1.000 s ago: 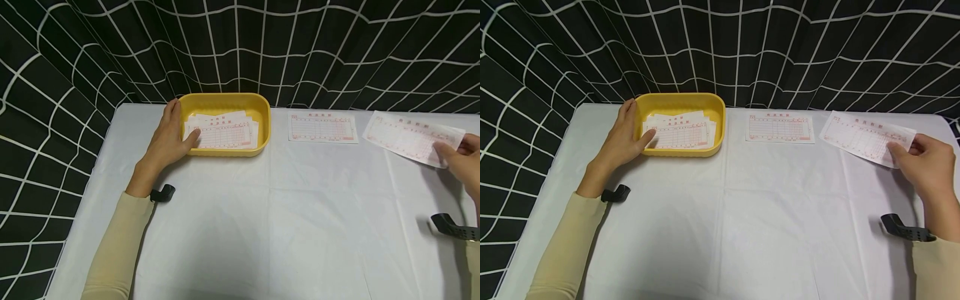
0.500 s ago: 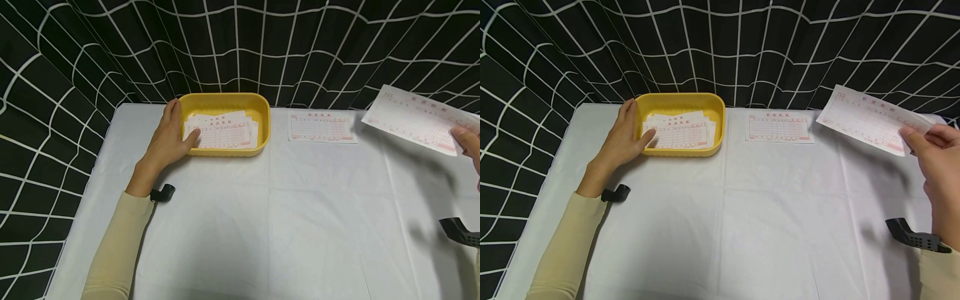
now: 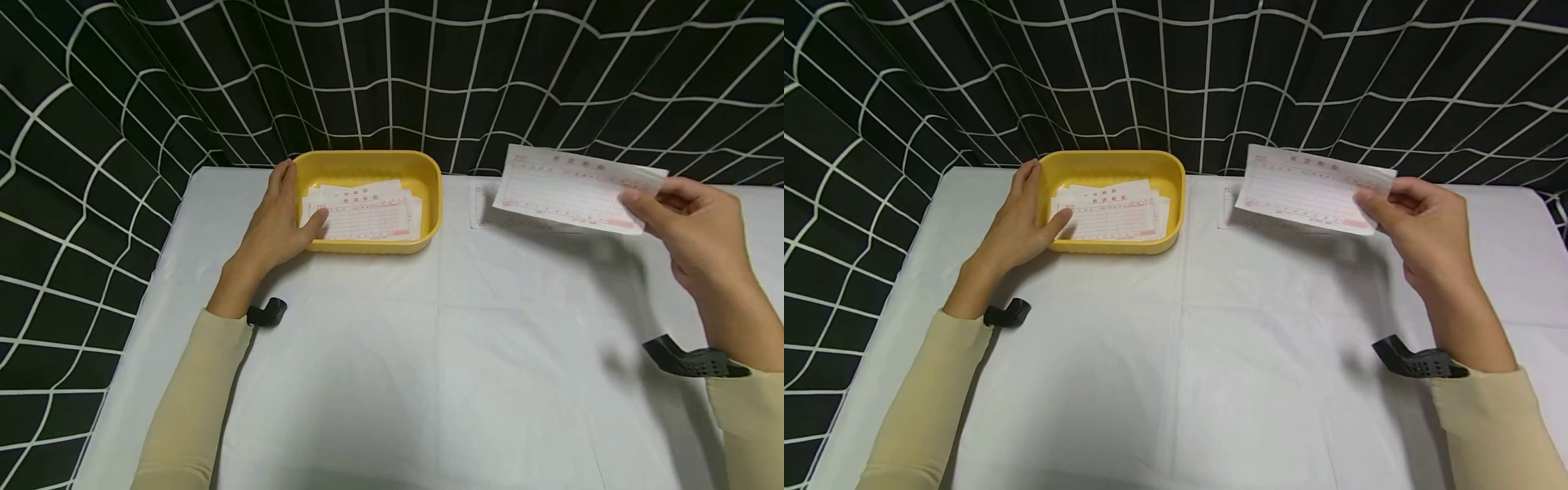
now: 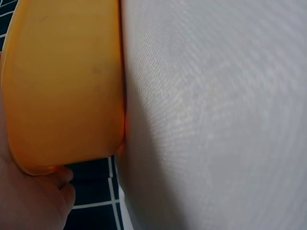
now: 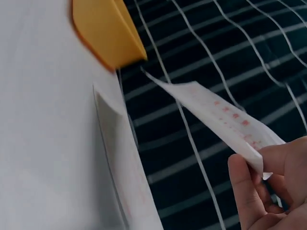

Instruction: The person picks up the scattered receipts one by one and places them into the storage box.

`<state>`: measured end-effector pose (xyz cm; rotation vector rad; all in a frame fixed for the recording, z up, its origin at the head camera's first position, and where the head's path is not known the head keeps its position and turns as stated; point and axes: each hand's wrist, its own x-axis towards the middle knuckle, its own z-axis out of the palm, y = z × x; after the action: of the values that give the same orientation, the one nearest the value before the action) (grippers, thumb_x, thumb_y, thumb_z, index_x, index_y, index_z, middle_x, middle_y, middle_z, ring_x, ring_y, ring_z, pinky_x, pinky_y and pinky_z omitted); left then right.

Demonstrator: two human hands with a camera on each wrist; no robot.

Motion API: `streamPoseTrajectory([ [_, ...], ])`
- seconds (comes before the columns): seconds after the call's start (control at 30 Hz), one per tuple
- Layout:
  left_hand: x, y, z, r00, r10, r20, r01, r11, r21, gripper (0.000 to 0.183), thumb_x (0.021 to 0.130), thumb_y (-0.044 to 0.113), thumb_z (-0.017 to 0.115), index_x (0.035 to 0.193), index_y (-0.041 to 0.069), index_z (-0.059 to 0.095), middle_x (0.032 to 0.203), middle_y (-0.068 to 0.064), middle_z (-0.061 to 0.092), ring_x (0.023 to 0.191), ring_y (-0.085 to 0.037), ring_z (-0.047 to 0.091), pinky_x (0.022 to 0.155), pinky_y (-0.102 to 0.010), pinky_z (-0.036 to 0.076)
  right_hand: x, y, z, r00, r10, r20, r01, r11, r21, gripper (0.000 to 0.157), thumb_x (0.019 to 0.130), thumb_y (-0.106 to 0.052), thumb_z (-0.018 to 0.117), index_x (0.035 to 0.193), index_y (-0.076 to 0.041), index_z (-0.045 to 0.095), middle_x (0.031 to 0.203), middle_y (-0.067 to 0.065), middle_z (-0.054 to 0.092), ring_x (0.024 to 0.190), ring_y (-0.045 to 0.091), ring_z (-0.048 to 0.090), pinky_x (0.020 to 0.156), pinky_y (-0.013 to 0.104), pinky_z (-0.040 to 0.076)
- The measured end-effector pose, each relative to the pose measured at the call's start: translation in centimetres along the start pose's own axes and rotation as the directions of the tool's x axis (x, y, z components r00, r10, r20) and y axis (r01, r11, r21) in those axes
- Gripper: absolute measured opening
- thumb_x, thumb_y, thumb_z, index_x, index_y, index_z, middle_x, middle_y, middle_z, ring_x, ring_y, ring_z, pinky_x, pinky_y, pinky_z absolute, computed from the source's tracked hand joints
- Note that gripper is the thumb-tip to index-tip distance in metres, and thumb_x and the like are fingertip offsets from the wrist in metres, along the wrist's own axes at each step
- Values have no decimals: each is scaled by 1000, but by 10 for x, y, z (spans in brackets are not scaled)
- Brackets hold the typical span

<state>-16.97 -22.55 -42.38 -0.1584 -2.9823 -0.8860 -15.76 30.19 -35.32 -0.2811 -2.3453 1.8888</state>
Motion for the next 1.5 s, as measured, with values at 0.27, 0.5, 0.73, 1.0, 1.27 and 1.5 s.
streamPoseTrajectory([
  [0.27, 1, -1, 3, 1000, -1, 8, 1, 1000, 8, 95, 98, 44, 61, 170, 5, 14, 177, -13, 13, 156, -36, 34, 131, -53, 30, 4, -11, 67, 994, -24, 104, 14, 995, 96, 12, 86, -5, 86, 90, -15, 79, 77, -10, 71, 69, 2, 64, 60, 13, 56],
  [0.5, -4, -1, 6, 1000, 3, 12, -3, 1000, 6, 95, 98, 44, 61, 169, 2, 14, 177, -14, 13, 161, -35, 26, 132, -55, 27, -2, -11, 122, 984, -38, 172, 56, 994, -97, 12, 91, -14, 82, 102, -11, 76, 81, -18, 69, 73, -2, 63, 64, 13, 54],
  [0.73, -2, 3, 7, 1000, 15, 9, -15, 1000, 8, 95, 98, 44, 62, 169, 3, 15, 177, -14, 13, 160, -35, 27, 131, -55, 27, -8, -14, 152, 957, -117, 264, 175, 962, -208, 26, 96, -14, 75, 115, 4, 77, 88, -11, 70, 78, 0, 62, 65, 12, 51],
  [1.0, 3, 8, 8, 999, 39, 14, -39, 999, 0, 94, 96, 45, 62, 168, 3, 17, 175, -13, 16, 157, -33, 30, 131, -53, 30, -5, -20, 155, 908, -188, 376, 327, 878, -350, 15, 95, -13, 76, 103, -2, 81, 88, 6, 76, 75, 0, 62, 60, 16, 46],
  [1.27, 2, 5, 4, 999, 23, 25, -23, 1000, 14, 95, 98, 44, 60, 169, 1, 14, 177, -14, 12, 158, -35, 30, 132, -53, 28, 6, -28, 191, 925, -55, 375, 175, 939, -295, 15, 93, -7, 79, 103, 3, 77, 77, -4, 68, 67, 7, 61, 60, 17, 52],
  [1.5, -1, 0, 0, 1000, 20, 9, -20, 1000, -6, 96, 98, 43, 60, 169, 0, 12, 177, -15, 12, 159, -36, 29, 132, -54, 26, 20, -36, 229, 916, -139, 376, 270, 907, -324, 35, 94, -15, 79, 124, 2, 73, 108, 16, 77, 88, 19, 71, 70, 10, 50],
])
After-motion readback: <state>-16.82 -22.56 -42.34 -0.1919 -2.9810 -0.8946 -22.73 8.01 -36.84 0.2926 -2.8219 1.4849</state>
